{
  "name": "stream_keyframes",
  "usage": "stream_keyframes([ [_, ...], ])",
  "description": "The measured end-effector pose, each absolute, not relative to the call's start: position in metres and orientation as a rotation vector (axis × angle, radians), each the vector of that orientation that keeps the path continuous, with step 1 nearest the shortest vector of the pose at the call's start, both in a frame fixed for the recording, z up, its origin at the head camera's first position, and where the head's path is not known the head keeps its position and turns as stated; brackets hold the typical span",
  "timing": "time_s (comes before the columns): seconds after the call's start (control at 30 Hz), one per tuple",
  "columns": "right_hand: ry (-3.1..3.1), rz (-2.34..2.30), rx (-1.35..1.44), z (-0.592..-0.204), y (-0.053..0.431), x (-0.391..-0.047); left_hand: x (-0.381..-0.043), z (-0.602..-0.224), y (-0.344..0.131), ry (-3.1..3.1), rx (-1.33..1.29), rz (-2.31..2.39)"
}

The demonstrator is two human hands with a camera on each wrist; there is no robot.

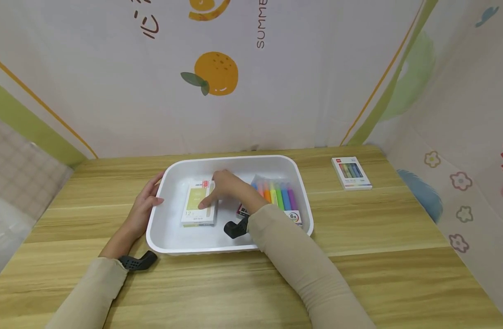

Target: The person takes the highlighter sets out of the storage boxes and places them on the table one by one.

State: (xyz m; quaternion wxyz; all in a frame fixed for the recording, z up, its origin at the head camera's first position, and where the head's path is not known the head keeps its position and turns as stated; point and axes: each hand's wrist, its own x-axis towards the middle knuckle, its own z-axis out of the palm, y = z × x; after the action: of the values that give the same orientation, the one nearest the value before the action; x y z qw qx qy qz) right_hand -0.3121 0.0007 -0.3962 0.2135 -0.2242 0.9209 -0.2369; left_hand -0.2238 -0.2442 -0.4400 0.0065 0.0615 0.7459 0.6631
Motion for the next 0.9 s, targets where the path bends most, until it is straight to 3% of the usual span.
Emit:
stream_keyframes([
  [0.9, 2.433, -0.499, -0.813, -0.386, -0.007, -0.298, -0.224, -0.441, -0.245, 2.337, 0.19, 2.07],
])
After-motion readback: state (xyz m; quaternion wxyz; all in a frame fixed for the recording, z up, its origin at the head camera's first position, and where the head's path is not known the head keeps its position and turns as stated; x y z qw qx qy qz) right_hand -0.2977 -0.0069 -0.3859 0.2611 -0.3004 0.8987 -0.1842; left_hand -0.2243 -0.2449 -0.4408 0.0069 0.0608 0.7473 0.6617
